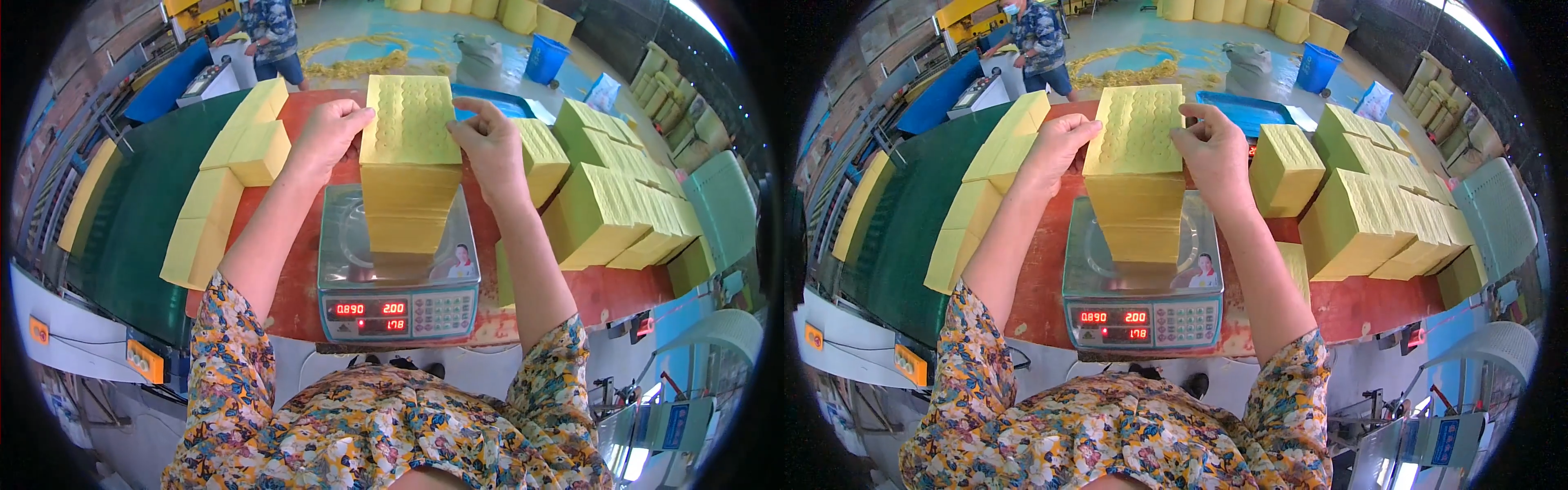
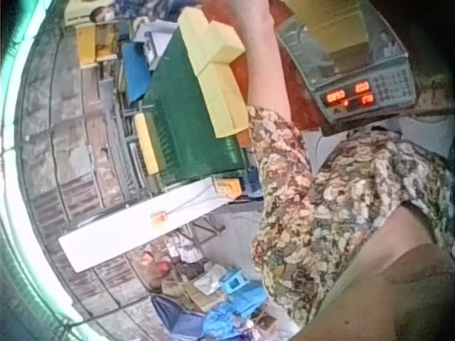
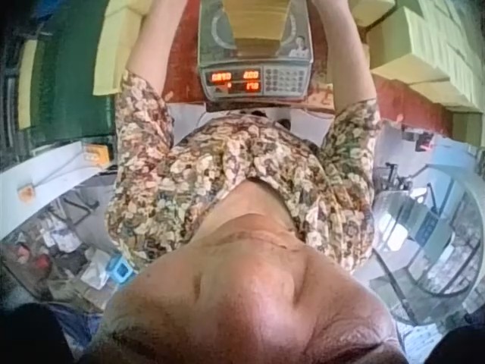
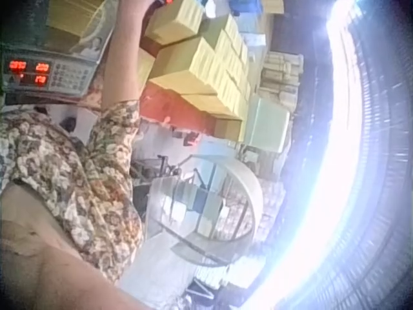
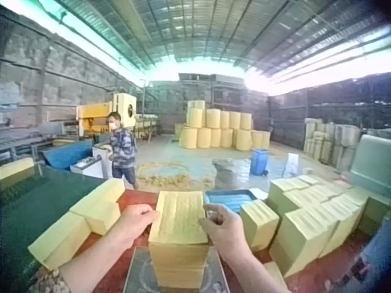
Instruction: Weighing stacks of yellow paper, adjusting the count to reach a target weight, and then bundling them using an automated machine.
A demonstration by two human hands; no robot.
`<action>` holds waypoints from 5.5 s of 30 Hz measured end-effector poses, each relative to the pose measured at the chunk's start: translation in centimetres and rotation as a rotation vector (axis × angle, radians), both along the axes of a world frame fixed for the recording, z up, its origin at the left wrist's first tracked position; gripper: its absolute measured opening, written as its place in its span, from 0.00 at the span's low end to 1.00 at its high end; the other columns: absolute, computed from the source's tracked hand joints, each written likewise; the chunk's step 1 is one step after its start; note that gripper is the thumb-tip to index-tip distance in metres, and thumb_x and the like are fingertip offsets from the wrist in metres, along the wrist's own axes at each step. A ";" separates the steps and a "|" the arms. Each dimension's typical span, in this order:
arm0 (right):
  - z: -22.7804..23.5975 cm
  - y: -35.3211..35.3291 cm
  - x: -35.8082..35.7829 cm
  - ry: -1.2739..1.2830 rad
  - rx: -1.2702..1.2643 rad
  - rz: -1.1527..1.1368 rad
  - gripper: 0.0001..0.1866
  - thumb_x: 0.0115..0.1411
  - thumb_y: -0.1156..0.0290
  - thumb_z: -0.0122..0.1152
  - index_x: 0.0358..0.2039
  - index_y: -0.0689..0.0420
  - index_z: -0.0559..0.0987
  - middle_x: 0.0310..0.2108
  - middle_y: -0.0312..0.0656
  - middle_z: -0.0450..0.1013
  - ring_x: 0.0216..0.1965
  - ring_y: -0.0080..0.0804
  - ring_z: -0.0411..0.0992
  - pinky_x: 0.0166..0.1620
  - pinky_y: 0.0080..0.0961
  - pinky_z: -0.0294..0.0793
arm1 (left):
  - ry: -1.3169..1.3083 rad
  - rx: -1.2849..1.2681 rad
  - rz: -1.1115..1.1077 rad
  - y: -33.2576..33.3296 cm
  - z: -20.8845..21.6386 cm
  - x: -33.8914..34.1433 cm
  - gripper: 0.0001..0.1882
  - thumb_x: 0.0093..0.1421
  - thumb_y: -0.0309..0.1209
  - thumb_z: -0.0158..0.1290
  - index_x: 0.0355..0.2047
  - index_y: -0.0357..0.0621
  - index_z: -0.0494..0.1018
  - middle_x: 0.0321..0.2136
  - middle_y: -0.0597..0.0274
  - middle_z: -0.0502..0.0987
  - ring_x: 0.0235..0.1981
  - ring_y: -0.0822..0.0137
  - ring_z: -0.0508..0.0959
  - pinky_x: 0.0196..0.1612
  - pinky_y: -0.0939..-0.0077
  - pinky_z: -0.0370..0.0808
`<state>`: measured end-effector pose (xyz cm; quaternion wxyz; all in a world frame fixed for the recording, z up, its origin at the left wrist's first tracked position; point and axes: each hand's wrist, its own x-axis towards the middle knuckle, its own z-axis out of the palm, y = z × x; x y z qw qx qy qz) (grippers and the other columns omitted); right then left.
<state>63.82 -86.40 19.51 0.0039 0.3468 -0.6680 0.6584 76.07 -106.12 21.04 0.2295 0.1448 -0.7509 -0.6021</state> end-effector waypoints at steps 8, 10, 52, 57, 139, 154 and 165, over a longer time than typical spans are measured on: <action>0.1 0.9 1.3 0.013 -0.020 -0.045 0.16 0.56 0.75 0.63 0.46 0.61 0.79 0.23 0.33 0.73 0.23 0.15 0.67 0.27 0.18 0.67 | 0.025 -0.148 0.033 0.2 -0.6 0.1 0.15 0.63 0.36 0.56 0.21 0.49 0.69 0.16 0.74 0.70 0.16 0.82 0.66 0.18 0.83 0.59; -0.1 0.8 1.5 0.016 -0.010 -0.065 0.15 0.56 0.75 0.63 0.46 0.60 0.79 0.23 0.32 0.73 0.23 0.15 0.66 0.26 0.18 0.66 | 0.016 -0.192 0.051 0.2 -0.8 0.1 0.15 0.63 0.36 0.56 0.20 0.48 0.69 0.16 0.75 0.69 0.16 0.83 0.66 0.19 0.83 0.59; -12.6 3.4 11.7 -0.276 -0.361 0.085 0.05 0.64 0.78 0.56 0.39 0.62 0.79 0.28 0.33 0.74 0.30 0.17 0.71 0.36 0.16 0.70 | 0.372 0.107 0.369 8.2 -11.9 12.2 0.13 0.69 0.31 0.47 0.25 0.45 0.67 0.15 0.70 0.66 0.15 0.81 0.62 0.18 0.86 0.56; -13.2 3.8 12.3 -0.320 -0.353 0.091 0.06 0.64 0.78 0.56 0.38 0.62 0.80 0.29 0.33 0.74 0.30 0.17 0.71 0.36 0.16 0.70 | 0.380 0.106 0.349 8.4 -12.7 12.8 0.14 0.69 0.31 0.48 0.24 0.44 0.67 0.16 0.69 0.66 0.16 0.81 0.63 0.18 0.86 0.57; -22.5 45.3 2.4 -0.914 -0.744 -0.085 0.28 0.67 0.56 0.51 0.60 0.64 0.69 0.56 0.42 0.71 0.57 0.30 0.68 0.61 0.31 0.63 | -0.313 0.497 -0.668 42.3 -4.7 -11.5 0.29 0.66 0.46 0.46 0.59 0.35 0.65 0.51 0.55 0.74 0.51 0.63 0.75 0.55 0.68 0.72; -30.1 90.9 -30.0 -1.034 -0.705 -0.281 0.28 0.64 0.46 0.48 0.53 0.54 0.75 0.46 0.36 0.77 0.43 0.30 0.72 0.43 0.31 0.68 | -0.264 0.554 -0.784 89.6 -13.9 -46.0 0.34 0.64 0.33 0.53 0.65 0.37 0.52 0.57 0.54 0.64 0.58 0.63 0.66 0.61 0.66 0.64; -31.6 98.5 -34.6 -1.025 -1.101 -0.192 0.31 0.66 0.43 0.48 0.60 0.50 0.70 0.57 0.39 0.70 0.55 0.36 0.68 0.56 0.38 0.66 | 0.429 -1.152 -1.088 98.9 -10.3 -56.8 0.36 0.58 0.36 0.56 0.65 0.39 0.59 0.66 0.35 0.54 0.68 0.41 0.54 0.68 0.50 0.52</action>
